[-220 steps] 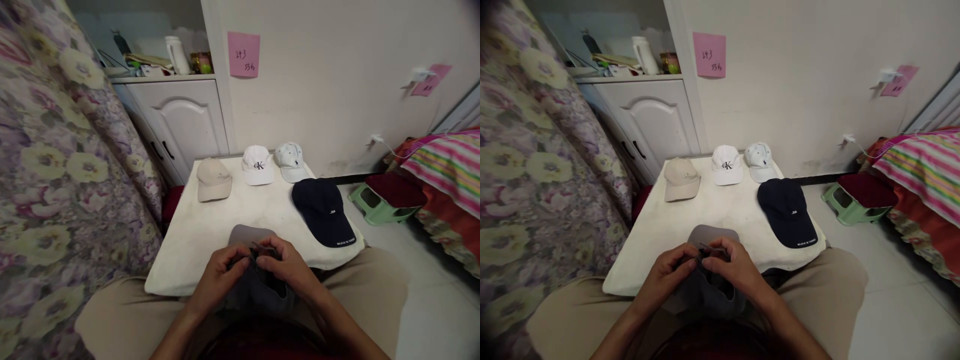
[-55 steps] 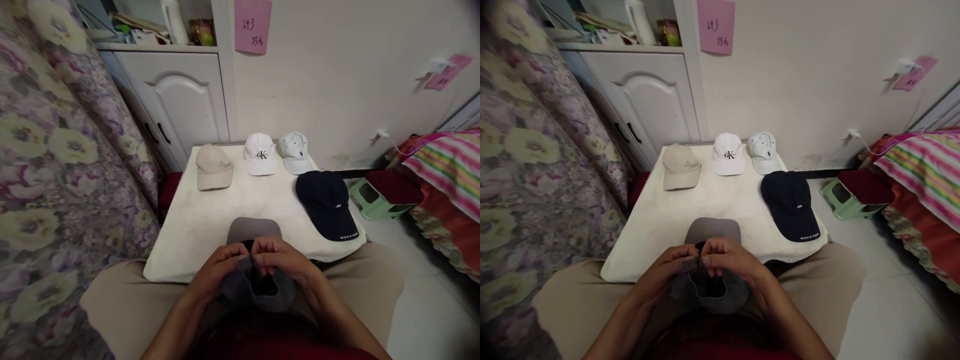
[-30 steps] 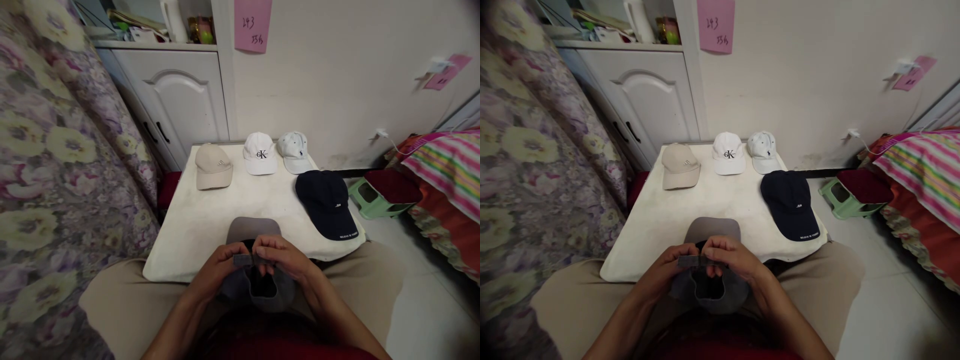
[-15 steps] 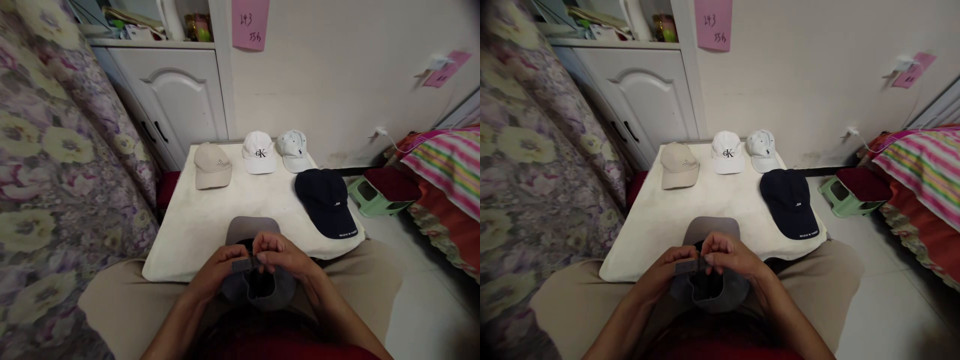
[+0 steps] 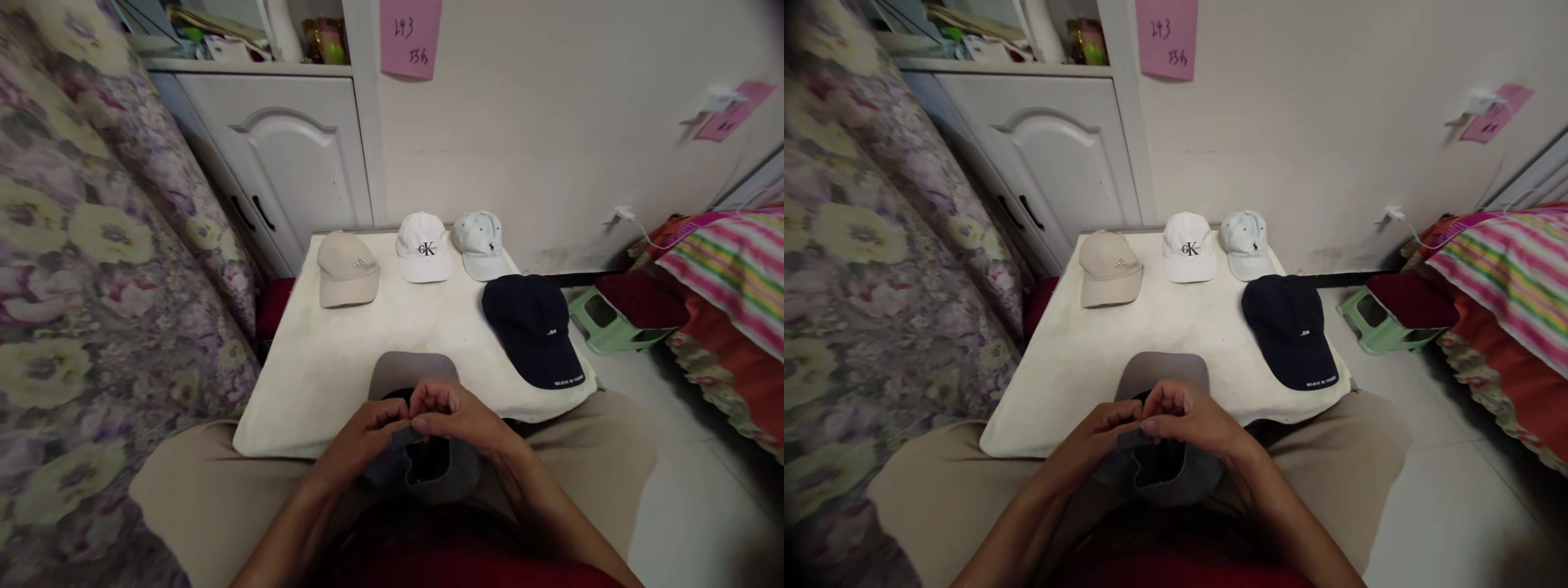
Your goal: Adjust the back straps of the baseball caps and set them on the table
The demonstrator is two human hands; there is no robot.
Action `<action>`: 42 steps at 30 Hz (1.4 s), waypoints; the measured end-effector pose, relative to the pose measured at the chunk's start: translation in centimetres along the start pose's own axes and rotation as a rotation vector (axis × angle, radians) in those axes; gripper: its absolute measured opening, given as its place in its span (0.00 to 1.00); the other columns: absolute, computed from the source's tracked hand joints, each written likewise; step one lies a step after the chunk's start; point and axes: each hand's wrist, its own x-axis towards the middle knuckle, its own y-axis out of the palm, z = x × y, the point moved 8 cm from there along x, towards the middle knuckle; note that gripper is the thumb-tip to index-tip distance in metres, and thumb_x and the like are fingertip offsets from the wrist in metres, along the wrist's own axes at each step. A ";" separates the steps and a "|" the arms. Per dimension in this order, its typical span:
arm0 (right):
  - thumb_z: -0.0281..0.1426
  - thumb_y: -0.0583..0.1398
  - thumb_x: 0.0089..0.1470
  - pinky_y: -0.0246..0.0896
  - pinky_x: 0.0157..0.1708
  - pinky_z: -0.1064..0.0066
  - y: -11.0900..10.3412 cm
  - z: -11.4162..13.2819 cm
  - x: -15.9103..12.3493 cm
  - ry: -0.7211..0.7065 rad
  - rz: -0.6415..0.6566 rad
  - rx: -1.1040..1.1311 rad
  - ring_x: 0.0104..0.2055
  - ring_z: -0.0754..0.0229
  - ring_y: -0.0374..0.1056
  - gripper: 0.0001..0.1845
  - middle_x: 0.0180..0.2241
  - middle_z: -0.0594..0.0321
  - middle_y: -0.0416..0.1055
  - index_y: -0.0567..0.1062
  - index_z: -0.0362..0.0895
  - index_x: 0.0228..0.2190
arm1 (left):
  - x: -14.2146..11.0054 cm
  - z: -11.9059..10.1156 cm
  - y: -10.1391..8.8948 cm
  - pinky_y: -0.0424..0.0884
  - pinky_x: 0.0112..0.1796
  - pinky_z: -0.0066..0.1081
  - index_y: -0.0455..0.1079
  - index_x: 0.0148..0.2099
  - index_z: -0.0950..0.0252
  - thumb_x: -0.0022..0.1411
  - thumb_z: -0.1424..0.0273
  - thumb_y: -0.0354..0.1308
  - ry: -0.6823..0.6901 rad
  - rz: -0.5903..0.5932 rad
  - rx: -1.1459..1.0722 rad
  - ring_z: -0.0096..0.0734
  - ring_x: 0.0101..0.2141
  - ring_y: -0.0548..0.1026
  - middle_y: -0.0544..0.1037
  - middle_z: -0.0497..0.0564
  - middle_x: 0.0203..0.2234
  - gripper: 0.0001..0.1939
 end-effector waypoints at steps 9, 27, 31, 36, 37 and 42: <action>0.33 0.71 0.43 0.50 0.22 0.77 -0.5 -1.3 0.2 0.065 0.012 0.124 0.22 0.70 0.58 0.14 0.23 0.71 0.68 0.73 0.42 0.30 | -0.3 -0.4 -0.4 0.56 0.26 0.28 0.69 0.28 0.66 0.64 0.62 0.55 0.048 0.005 0.067 0.26 0.25 0.60 0.65 0.45 0.23 0.15; 0.37 0.67 0.52 0.56 0.19 0.79 -2.7 -1.0 -0.9 0.040 0.022 0.246 0.19 0.69 0.64 0.14 0.21 0.67 0.73 0.74 0.40 0.35 | -0.6 0.9 -2.1 0.55 0.23 0.24 0.68 0.31 0.65 0.53 0.63 0.64 -0.059 -0.035 -0.257 0.23 0.21 0.61 0.68 0.44 0.22 0.11; 0.34 0.70 0.47 0.55 0.20 0.80 -3.7 -1.3 -0.9 0.006 -0.071 0.383 0.19 0.70 0.63 0.13 0.20 0.69 0.70 0.74 0.41 0.32 | -0.4 1.5 -2.3 0.54 0.22 0.24 0.67 0.30 0.65 0.52 0.64 0.65 -0.073 -0.040 -0.377 0.22 0.20 0.61 0.67 0.44 0.21 0.12; 0.34 0.68 0.49 0.57 0.24 0.78 -4.4 -1.1 -0.8 -0.029 -0.102 0.281 0.22 0.69 0.64 0.12 0.22 0.68 0.71 0.75 0.41 0.34 | -0.3 1.3 -2.2 0.54 0.22 0.25 0.67 0.30 0.64 0.53 0.63 0.64 -0.086 -0.052 -0.332 0.22 0.20 0.60 0.67 0.44 0.22 0.12; 0.34 0.68 0.50 0.59 0.27 0.77 -4.6 -0.8 -0.9 -0.048 -0.122 0.210 0.25 0.68 0.66 0.12 0.25 0.66 0.73 0.75 0.41 0.35 | -0.3 1.0 -2.1 0.54 0.22 0.25 0.67 0.31 0.64 0.54 0.62 0.64 -0.079 -0.055 -0.283 0.23 0.20 0.60 0.67 0.44 0.22 0.12; 0.34 0.68 0.50 0.64 0.40 0.69 -3.7 1.6 -1.3 -0.134 -0.139 -0.066 0.40 0.60 0.72 0.16 0.39 0.60 0.77 0.75 0.44 0.41 | -0.2 -1.0 -1.2 0.56 0.25 0.26 0.68 0.30 0.64 0.59 0.62 0.60 0.031 -0.045 0.070 0.25 0.24 0.61 0.67 0.44 0.23 0.12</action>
